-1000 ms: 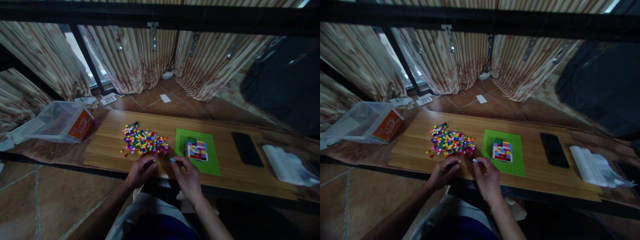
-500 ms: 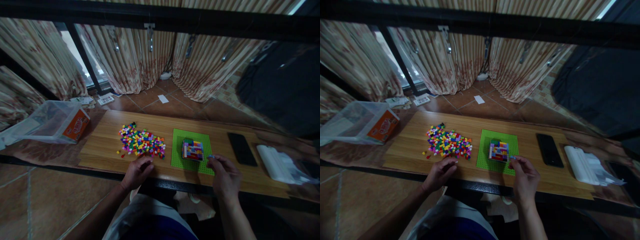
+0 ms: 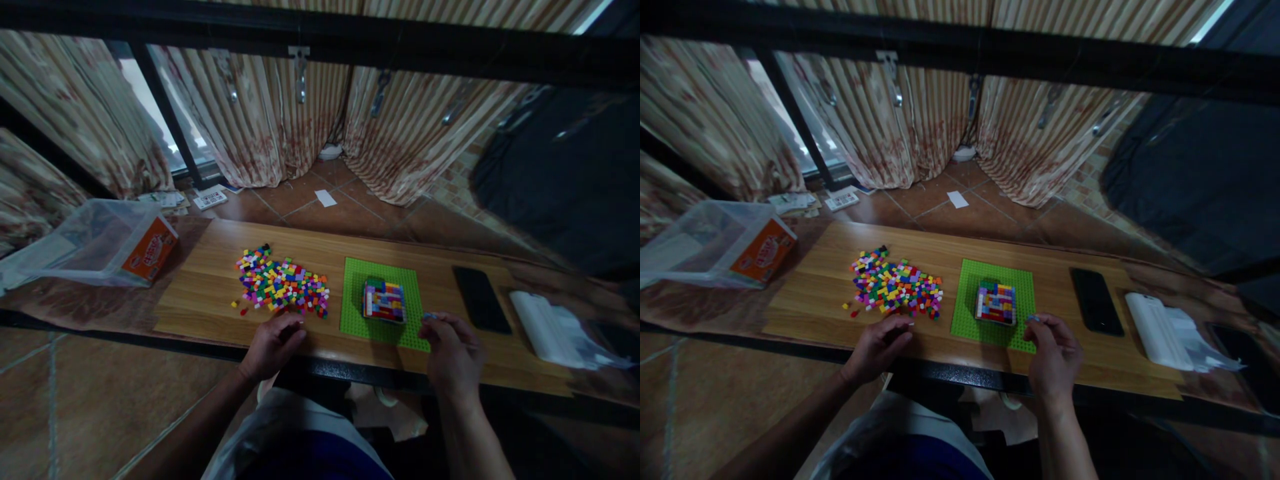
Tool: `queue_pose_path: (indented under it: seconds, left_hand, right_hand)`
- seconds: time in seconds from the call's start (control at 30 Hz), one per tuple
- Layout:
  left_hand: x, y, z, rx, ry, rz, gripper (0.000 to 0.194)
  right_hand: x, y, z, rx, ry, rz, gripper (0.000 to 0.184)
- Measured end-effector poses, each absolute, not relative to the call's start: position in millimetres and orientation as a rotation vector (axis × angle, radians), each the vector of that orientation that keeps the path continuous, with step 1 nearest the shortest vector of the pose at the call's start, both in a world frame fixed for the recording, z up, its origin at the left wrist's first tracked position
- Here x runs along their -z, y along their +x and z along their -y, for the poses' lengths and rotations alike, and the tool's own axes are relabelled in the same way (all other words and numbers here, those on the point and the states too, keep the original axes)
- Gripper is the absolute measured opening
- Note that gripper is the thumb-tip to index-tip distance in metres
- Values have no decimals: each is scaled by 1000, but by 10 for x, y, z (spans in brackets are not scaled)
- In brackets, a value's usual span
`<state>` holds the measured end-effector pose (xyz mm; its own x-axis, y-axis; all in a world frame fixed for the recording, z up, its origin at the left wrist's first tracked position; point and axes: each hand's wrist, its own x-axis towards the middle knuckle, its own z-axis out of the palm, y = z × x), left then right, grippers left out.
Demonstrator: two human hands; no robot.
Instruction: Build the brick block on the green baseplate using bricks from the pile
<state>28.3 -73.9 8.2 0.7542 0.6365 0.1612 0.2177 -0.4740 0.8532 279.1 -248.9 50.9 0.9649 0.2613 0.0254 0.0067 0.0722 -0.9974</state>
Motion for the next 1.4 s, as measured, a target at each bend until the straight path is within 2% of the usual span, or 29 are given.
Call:
queue_pose_path:
  seconds: [0.2,0.33,0.53,0.73,1.0,1.4]
  left_hand:
    - [-54,280,732,-605,2054,-621,20]
    - [-31,279,729,-612,2045,-614,21]
    - [-59,284,736,-607,2049,-625,22]
    - [-80,291,742,-592,2034,-636,22]
    - [-94,302,747,-588,2031,-632,22]
    - [-92,295,749,-572,2042,-647,22]
  right_hand:
    - [-520,2842,2473,-179,-1494,222,8]
    - [-563,2873,2439,-192,-1592,297,15]
    - [-613,2949,2365,-185,-1970,740,30]
    - [-465,3050,2136,-27,-2093,1100,29]
    - [-190,3139,1971,-47,-2014,913,27]
    - [-159,3157,1916,-220,-1950,727,25]
